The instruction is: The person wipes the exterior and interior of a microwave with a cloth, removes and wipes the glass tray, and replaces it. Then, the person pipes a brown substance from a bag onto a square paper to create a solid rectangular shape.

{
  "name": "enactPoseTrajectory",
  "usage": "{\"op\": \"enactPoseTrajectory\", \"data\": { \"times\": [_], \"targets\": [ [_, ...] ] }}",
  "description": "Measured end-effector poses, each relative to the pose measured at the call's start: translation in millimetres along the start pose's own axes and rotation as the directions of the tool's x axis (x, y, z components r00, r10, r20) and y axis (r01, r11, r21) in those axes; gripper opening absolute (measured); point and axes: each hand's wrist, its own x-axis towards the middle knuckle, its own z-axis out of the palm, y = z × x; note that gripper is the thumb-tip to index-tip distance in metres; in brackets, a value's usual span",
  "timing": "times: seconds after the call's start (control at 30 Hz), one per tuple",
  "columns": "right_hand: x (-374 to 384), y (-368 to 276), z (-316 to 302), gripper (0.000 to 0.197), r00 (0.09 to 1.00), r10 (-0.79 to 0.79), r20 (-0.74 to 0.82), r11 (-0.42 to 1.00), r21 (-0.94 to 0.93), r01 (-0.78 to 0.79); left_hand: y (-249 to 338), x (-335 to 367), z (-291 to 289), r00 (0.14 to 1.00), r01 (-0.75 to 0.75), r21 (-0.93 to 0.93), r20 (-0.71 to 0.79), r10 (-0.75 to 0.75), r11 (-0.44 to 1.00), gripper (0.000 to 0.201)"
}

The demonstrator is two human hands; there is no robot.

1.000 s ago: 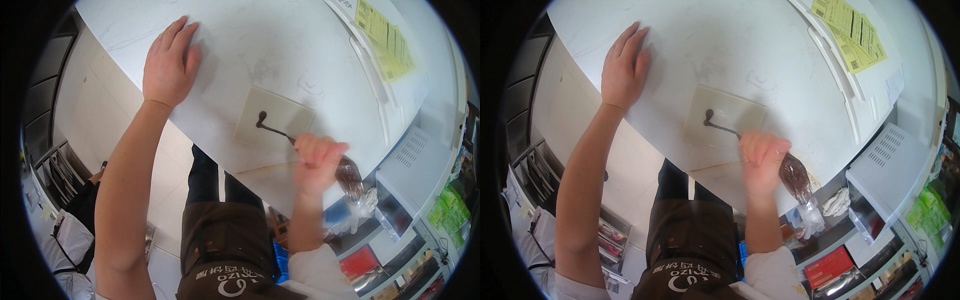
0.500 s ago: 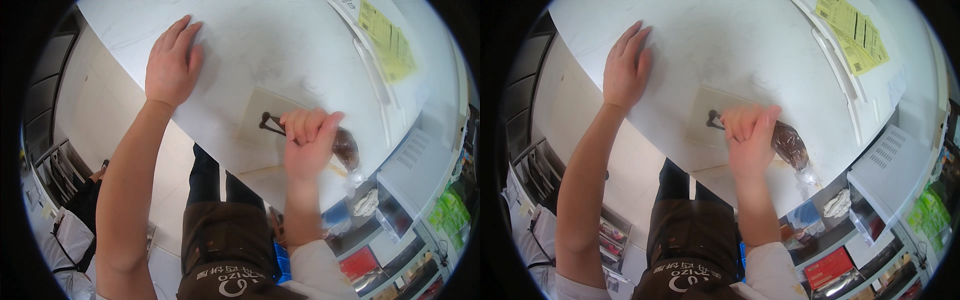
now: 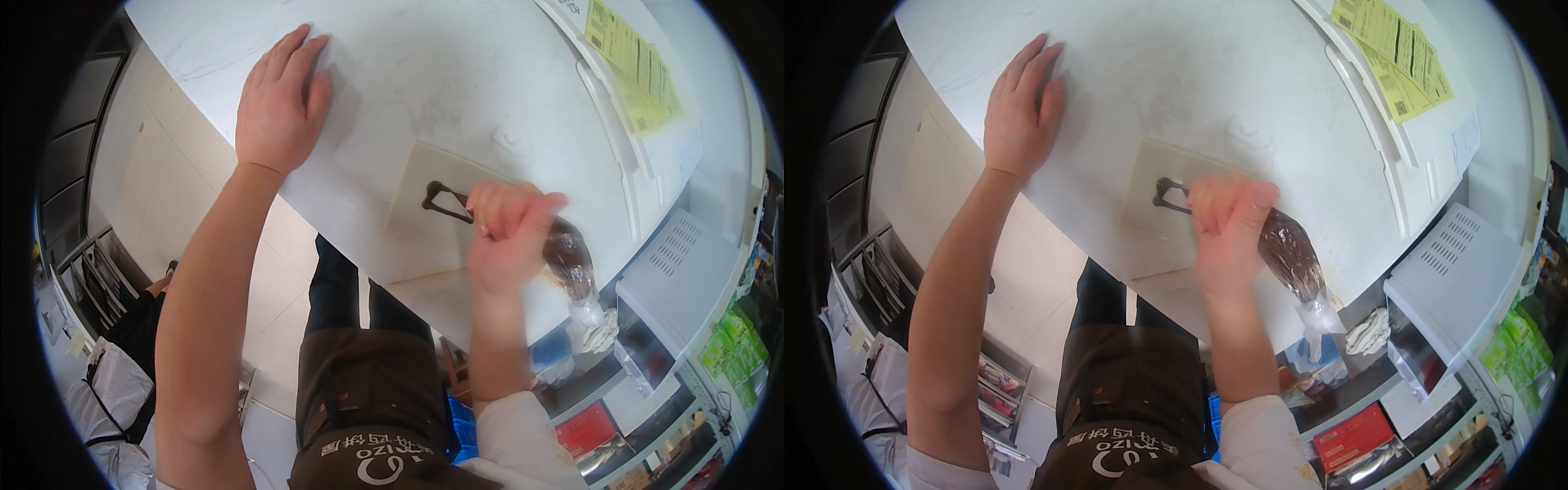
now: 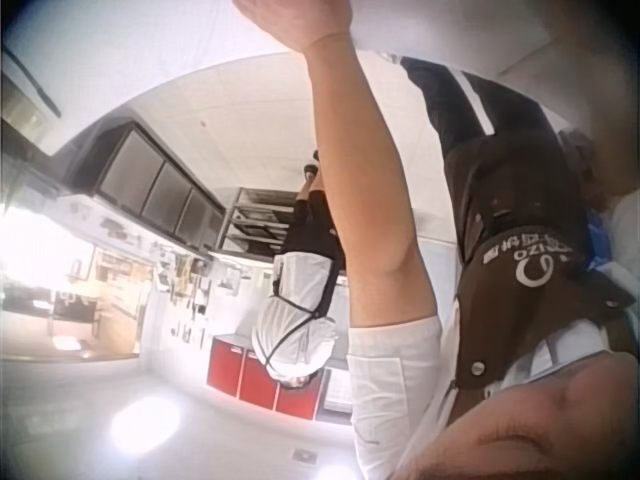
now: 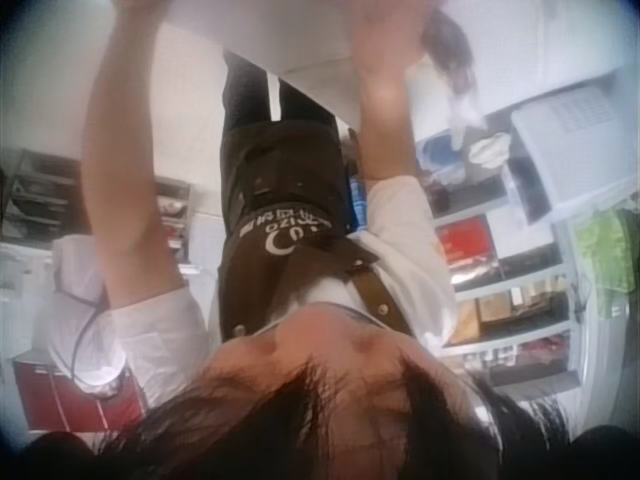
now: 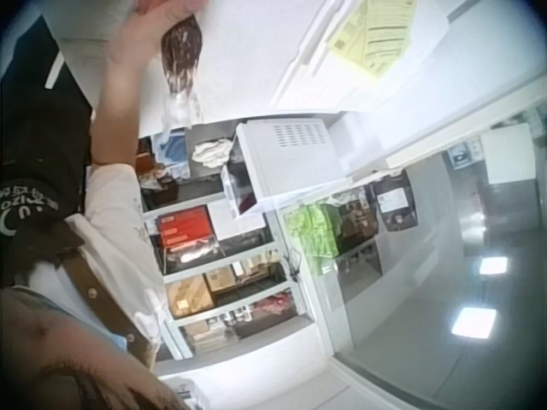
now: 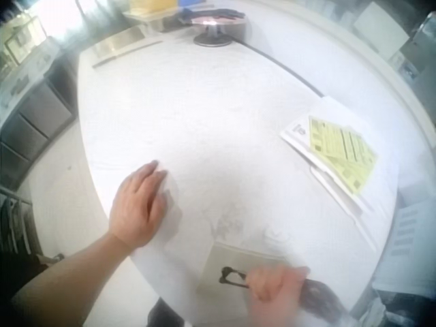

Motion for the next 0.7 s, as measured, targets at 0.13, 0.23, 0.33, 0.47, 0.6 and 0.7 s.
{"op": "enactPoseTrajectory", "data": {
  "times": [0.13,0.23,0.33,0.47,0.6,0.7],
  "targets": [
    [-1.5,-3.7,-9.5,0.064,1.000,-0.004,0.004,1.000,-0.005,0.004,-2.0,-1.1,-1.9,1.000,-0.002,0.015,0.015,0.002,1.000,0.039],
    [-2.9,-6.7,-14.5,0.063,1.000,-0.009,-0.012,1.000,-0.015,0.009,-2.3,-0.8,-1.3,1.000,-0.001,0.018,0.018,0.001,1.000,0.039],
    [-4.2,-8.1,-21.1,0.063,1.000,-0.017,-0.009,1.000,-0.023,0.017,-2.2,-0.8,-1.8,1.000,0.003,0.016,0.021,-0.003,1.000,0.039],
    [-5.6,-10.0,-25.6,0.062,0.999,-0.031,-0.015,0.999,-0.038,0.030,-2.0,-0.3,-2.9,1.000,0.003,0.009,0.024,-0.004,1.000,0.039],
    [-7.8,-11.3,-29.8,0.062,1.000,-0.028,-0.006,0.998,-0.052,0.028,-1.7,-0.9,-3.0,1.000,0.003,0.022,0.029,-0.004,1.000,0.039],
    [-10.3,-13.5,-30.1,0.062,1.000,-0.008,0.006,0.999,-0.038,0.009,-1.9,-1.1,-3.0,1.000,0.000,0.026,0.030,-0.001,1.000,0.039]
  ]
}}
